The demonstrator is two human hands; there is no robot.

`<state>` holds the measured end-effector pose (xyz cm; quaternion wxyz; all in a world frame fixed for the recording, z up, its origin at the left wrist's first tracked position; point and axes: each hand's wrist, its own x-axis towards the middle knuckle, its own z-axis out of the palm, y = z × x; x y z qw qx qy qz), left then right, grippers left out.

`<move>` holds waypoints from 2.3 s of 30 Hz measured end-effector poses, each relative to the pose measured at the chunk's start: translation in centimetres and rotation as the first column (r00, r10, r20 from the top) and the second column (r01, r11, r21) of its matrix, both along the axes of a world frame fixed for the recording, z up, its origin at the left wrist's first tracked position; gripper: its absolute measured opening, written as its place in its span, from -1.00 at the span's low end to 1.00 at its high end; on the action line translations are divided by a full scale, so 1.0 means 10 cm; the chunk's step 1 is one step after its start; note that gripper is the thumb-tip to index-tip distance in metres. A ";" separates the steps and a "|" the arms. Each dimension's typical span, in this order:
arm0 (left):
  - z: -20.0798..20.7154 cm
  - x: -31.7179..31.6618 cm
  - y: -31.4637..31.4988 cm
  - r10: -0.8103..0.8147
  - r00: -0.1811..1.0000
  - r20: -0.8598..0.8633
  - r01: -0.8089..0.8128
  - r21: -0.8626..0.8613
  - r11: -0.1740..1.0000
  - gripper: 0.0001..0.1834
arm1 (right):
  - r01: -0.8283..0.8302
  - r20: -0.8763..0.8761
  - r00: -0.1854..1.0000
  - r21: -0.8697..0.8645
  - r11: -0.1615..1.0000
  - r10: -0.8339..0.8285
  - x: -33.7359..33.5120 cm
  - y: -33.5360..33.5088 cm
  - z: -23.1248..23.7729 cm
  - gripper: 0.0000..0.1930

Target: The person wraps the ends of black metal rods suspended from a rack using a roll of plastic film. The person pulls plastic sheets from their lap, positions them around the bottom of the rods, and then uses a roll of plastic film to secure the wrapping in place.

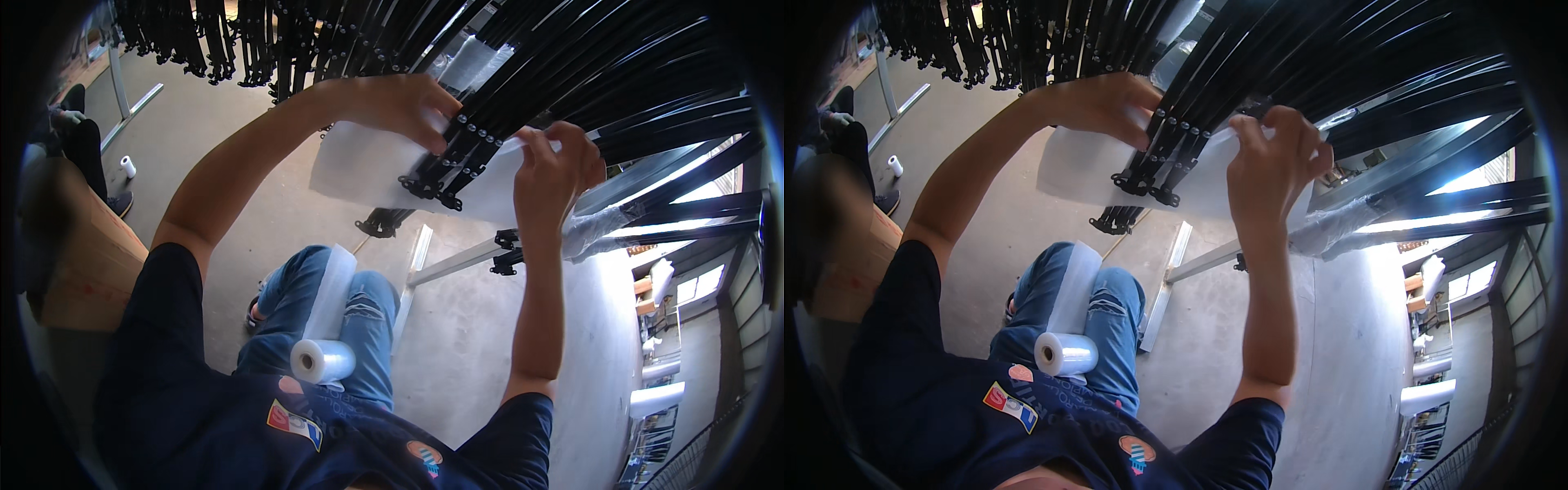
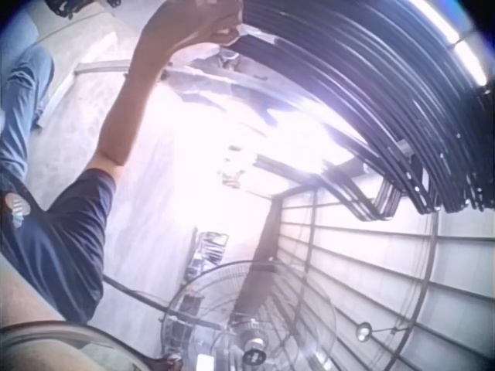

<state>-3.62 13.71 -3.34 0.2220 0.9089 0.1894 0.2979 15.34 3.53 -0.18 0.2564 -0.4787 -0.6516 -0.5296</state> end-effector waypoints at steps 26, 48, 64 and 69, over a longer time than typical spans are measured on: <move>-0.26 -0.13 -0.07 -0.117 0.944 0.309 0.145 -0.067 0.987 -0.48 | -0.572 -0.697 -0.716 0.603 0.556 0.020 -0.47 -0.16 -1.31 -0.59; -0.11 -0.59 -0.08 -0.151 0.933 0.326 0.277 -0.385 0.880 -0.64 | -0.764 -0.903 -0.323 0.425 0.485 0.283 -0.79 0.25 -0.88 -0.69; 0.46 -0.50 -0.24 0.335 0.922 0.195 -0.323 0.864 0.386 -0.39 | -0.973 -0.972 -0.230 0.230 0.009 -0.040 -0.58 0.51 -0.56 -0.62; 0.66 -0.57 -0.16 0.284 0.957 0.063 -0.174 0.906 0.385 -0.54 | -0.976 -0.975 -0.217 0.216 0.023 -0.038 -0.58 0.44 -0.51 -0.66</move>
